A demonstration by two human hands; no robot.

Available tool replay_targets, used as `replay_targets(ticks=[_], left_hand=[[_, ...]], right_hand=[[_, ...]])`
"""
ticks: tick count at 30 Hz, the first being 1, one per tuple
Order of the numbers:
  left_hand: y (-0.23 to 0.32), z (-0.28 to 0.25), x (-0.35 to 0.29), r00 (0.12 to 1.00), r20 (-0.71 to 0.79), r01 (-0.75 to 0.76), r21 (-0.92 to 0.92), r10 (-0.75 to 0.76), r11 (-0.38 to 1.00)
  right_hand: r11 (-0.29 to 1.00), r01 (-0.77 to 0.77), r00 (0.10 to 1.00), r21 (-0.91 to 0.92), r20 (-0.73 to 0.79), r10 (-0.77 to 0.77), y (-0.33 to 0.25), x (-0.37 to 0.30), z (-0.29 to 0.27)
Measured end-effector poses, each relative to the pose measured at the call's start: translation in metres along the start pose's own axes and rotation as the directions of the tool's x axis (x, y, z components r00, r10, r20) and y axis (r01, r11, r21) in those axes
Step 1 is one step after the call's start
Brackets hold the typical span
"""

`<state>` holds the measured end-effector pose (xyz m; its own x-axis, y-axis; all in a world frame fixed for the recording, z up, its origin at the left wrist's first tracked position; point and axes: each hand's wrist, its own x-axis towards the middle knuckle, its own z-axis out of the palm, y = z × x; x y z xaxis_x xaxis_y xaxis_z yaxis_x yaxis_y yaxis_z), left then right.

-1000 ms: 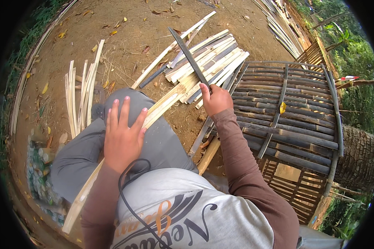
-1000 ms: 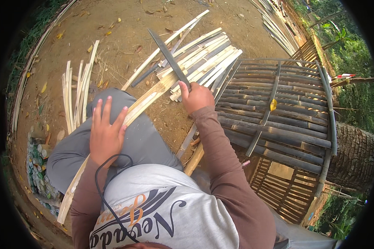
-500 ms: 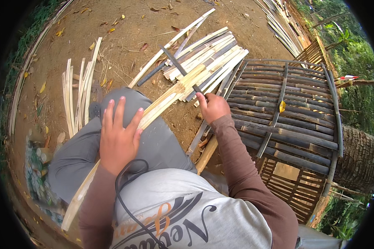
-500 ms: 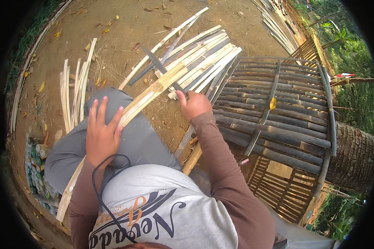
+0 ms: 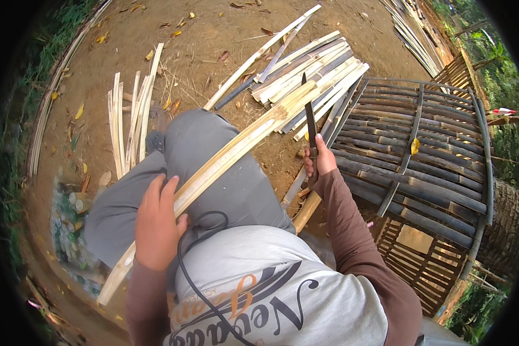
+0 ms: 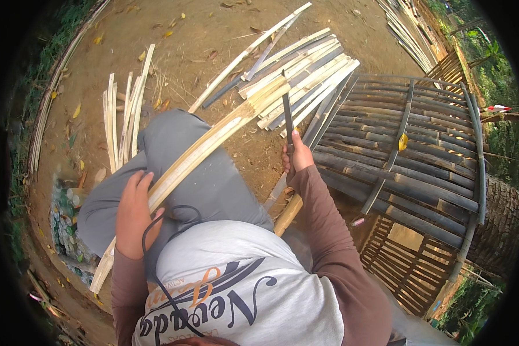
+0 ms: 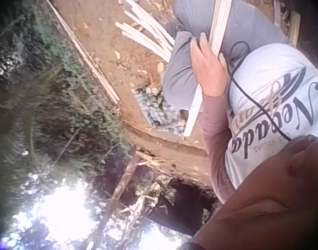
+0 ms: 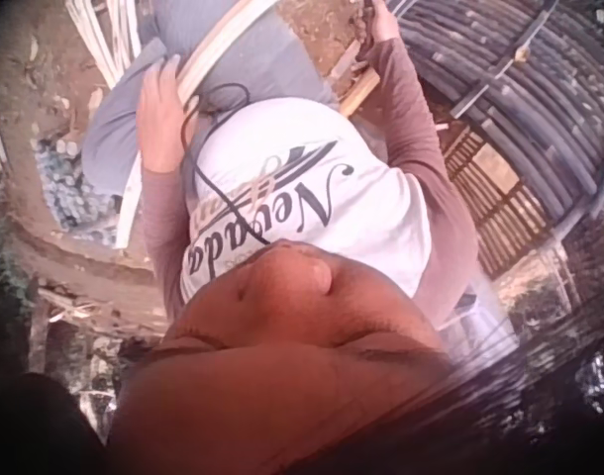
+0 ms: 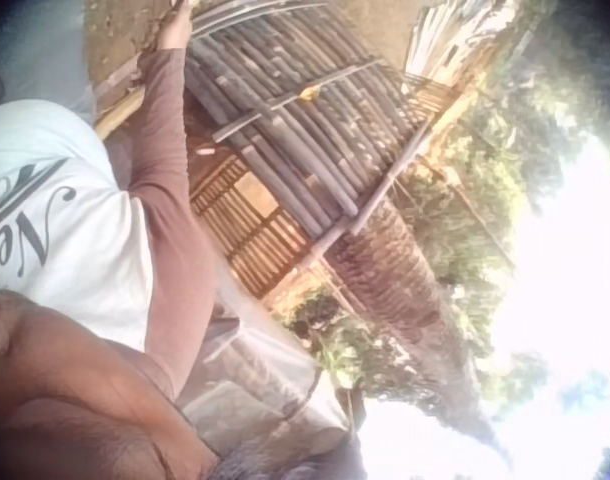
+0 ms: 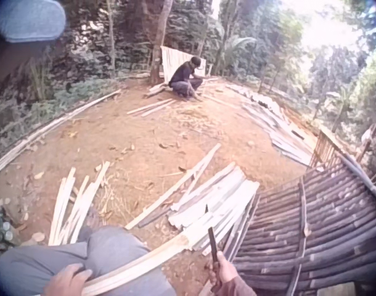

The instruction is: The person uses a knife to shave and split several thin strips of bamboo while sitting on the ground.

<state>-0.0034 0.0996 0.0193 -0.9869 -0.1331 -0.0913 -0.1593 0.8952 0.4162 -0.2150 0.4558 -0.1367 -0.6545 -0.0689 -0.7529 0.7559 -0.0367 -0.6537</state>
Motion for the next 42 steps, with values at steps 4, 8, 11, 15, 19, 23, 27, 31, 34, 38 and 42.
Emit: replay_targets(ticks=[4,8,11,15,19,23,27,31,34,38,42], left_hand=[[-0.018,-0.001,-0.027,0.996,-0.061,0.06,-0.023,-0.061,0.998],[-0.023,-0.019,-0.025,0.968,-0.252,0.011,-0.044,-0.022,0.999],[-0.032,-0.052,-0.031,0.923,-0.202,0.284,-0.217,-0.328,0.934],[-0.083,-0.085,-0.053,0.798,-0.345,0.353,-0.396,-0.494,0.848],[-0.104,-0.094,-0.059,0.714,-0.469,0.249,-0.523,-0.52,0.815],[-0.107,-0.101,-0.066,0.706,-0.456,0.248,-0.557,-0.542,0.792],[-0.105,-0.101,-0.07,0.733,-0.416,0.268,-0.551,-0.539,0.79],[-0.095,-0.089,-0.054,0.798,-0.353,0.284,-0.494,-0.488,0.822],[-0.092,-0.085,-0.054,0.831,-0.25,0.307,-0.539,-0.497,0.785],[-0.077,-0.087,-0.031,0.885,-0.085,0.307,-0.632,-0.458,0.711],[-0.079,-0.086,-0.025,0.941,0.125,0.267,-0.844,-0.313,0.465]], right_hand=[[0.98,0.192,0.981,0.057,-0.048,-0.189,-0.019,-0.009,0.002],[0.838,0.531,0.847,-0.126,0.076,-0.526,-0.022,-0.024,0.0],[0.535,0.714,0.692,-0.452,0.339,-0.637,-0.027,-0.054,-0.006],[0.021,0.769,0.594,-0.639,0.702,-0.393,-0.037,-0.109,0.005],[-0.039,0.755,0.643,-0.655,0.75,-0.157,-0.033,-0.116,0.007],[0.252,0.744,0.668,-0.619,0.699,-0.256,-0.009,-0.045,-0.037],[0.733,0.305,0.947,-0.609,0.11,-0.302,0.011,0.009,-0.042],[0.791,0.39,0.921,-0.472,0.186,-0.343,0.014,-0.022,-0.041],[0.376,0.726,0.687,-0.575,0.603,-0.405,-0.001,-0.062,-0.013],[0.214,0.8,0.597,-0.561,0.782,-0.18,-0.012,-0.086,-0.002],[0.215,0.697,0.717,-0.684,0.648,-0.257,-0.016,-0.077,-0.003]])
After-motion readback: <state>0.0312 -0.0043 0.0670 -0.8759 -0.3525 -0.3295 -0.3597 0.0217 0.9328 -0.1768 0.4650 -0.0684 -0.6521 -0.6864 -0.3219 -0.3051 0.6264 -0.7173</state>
